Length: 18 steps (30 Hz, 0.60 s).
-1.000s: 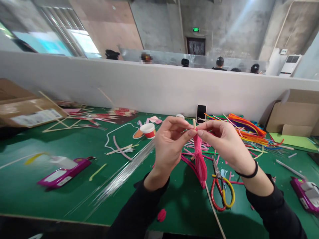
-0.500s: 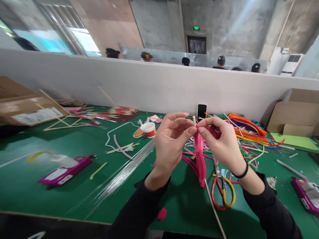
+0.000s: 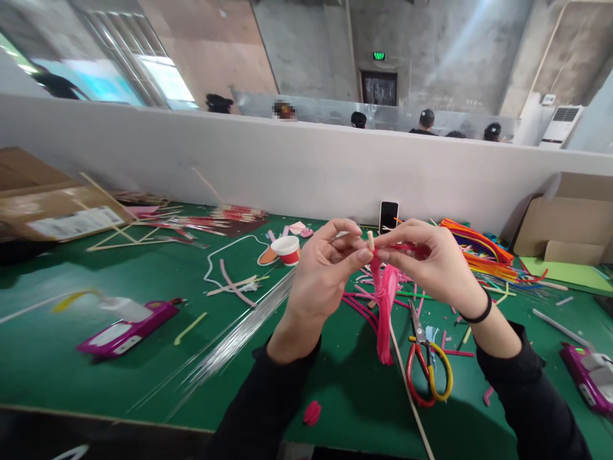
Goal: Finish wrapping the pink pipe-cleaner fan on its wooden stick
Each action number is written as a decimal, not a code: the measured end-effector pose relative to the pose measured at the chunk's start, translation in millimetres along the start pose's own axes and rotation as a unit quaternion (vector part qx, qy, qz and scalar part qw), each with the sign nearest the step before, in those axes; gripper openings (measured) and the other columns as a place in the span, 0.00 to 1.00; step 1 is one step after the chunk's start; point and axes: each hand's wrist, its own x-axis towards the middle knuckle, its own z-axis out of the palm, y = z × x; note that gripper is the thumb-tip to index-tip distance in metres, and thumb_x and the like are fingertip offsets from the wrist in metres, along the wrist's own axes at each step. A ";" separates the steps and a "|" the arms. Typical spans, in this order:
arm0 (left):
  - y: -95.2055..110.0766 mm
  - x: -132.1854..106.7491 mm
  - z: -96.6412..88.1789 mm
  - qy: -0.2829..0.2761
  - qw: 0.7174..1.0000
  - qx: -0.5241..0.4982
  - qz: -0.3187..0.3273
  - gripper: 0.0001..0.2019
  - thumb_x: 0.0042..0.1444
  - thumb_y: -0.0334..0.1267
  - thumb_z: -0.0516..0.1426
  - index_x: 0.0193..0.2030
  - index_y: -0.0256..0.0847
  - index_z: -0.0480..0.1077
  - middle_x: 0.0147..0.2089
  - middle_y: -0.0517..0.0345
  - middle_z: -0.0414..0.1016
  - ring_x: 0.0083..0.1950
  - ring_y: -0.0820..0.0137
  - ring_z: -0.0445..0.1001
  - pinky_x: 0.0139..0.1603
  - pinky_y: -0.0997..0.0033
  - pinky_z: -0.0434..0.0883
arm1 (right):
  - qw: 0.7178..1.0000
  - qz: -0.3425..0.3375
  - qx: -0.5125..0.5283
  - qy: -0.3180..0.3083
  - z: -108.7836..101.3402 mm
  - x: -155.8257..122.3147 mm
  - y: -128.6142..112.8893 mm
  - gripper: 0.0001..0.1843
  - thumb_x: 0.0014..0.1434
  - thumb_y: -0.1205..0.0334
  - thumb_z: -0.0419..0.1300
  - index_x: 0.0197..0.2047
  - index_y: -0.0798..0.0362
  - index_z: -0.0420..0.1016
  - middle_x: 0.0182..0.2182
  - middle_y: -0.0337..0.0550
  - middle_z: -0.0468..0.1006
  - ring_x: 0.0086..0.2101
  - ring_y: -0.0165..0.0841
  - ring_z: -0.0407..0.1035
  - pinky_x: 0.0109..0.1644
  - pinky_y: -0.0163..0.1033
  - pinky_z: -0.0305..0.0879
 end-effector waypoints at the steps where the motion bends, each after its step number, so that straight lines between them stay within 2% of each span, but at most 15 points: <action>1: -1.0 1.2 -0.2 -0.004 1.000 0.002 -0.007 0.18 0.43 0.39 0.73 0.36 0.42 0.71 0.29 0.61 0.81 0.31 0.72 0.81 0.35 0.73 0.81 | 1.000 -0.018 -0.020 0.000 -0.6 0.6 -0.2 0.06 0.57 0.58 0.68 0.37 0.49 0.85 0.33 0.42 0.81 0.32 0.30 0.72 0.33 0.37 0.66; 4: -4.9 4.3 1.8 0.017 1.000 0.026 -0.001 0.19 0.43 0.41 0.73 0.37 0.41 0.71 0.31 0.60 0.81 0.33 0.71 0.81 0.37 0.72 0.81 | 0.996 -0.044 -0.070 0.014 -2.5 2.7 -0.3 0.05 0.59 0.60 0.66 0.36 0.49 0.84 0.35 0.43 0.81 0.31 0.29 0.71 0.31 0.36 0.64; 7: -5.9 3.6 6.3 0.044 0.996 0.064 0.052 0.20 0.44 0.40 0.73 0.40 0.41 0.71 0.34 0.60 0.81 0.37 0.71 0.82 0.39 0.73 0.81 | 0.993 -0.052 -0.106 0.012 -5.7 4.0 -1.0 0.06 0.60 0.60 0.64 0.36 0.51 0.82 0.34 0.42 0.80 0.28 0.28 0.68 0.28 0.35 0.61; 9: -3.8 -0.2 9.1 0.035 0.991 0.102 0.078 0.20 0.44 0.38 0.73 0.42 0.42 0.71 0.36 0.60 0.81 0.38 0.69 0.82 0.41 0.71 0.81 | 0.990 -0.062 -0.123 0.001 -8.2 3.8 -2.9 0.06 0.61 0.60 0.63 0.36 0.52 0.81 0.33 0.42 0.79 0.29 0.28 0.68 0.29 0.35 0.61; 13: 1.5 -10.3 12.2 0.010 0.981 0.174 0.085 0.21 0.46 0.37 0.72 0.45 0.43 0.71 0.34 0.60 0.81 0.38 0.66 0.83 0.43 0.67 0.83 | 0.985 -0.082 -0.150 -0.023 -10.7 0.9 -9.2 0.07 0.63 0.59 0.62 0.36 0.51 0.80 0.34 0.42 0.79 0.30 0.28 0.68 0.31 0.36 0.62; 15: 2.6 -13.4 12.8 0.019 0.981 0.171 0.089 0.20 0.48 0.38 0.72 0.45 0.43 0.71 0.32 0.60 0.81 0.37 0.66 0.84 0.42 0.67 0.83 | 0.985 -0.079 -0.155 -0.022 -10.7 -0.7 -11.4 0.07 0.63 0.59 0.62 0.36 0.51 0.80 0.34 0.42 0.79 0.30 0.28 0.68 0.30 0.36 0.62; 18: 3.0 -14.4 12.8 0.011 0.985 0.156 0.077 0.20 0.48 0.38 0.72 0.45 0.43 0.71 0.30 0.61 0.81 0.33 0.67 0.83 0.38 0.69 0.83 | 0.993 -0.034 -0.105 -0.032 -11.2 -2.4 -10.4 0.10 0.62 0.55 0.64 0.35 0.52 0.80 0.33 0.42 0.79 0.27 0.27 0.67 0.27 0.35 0.59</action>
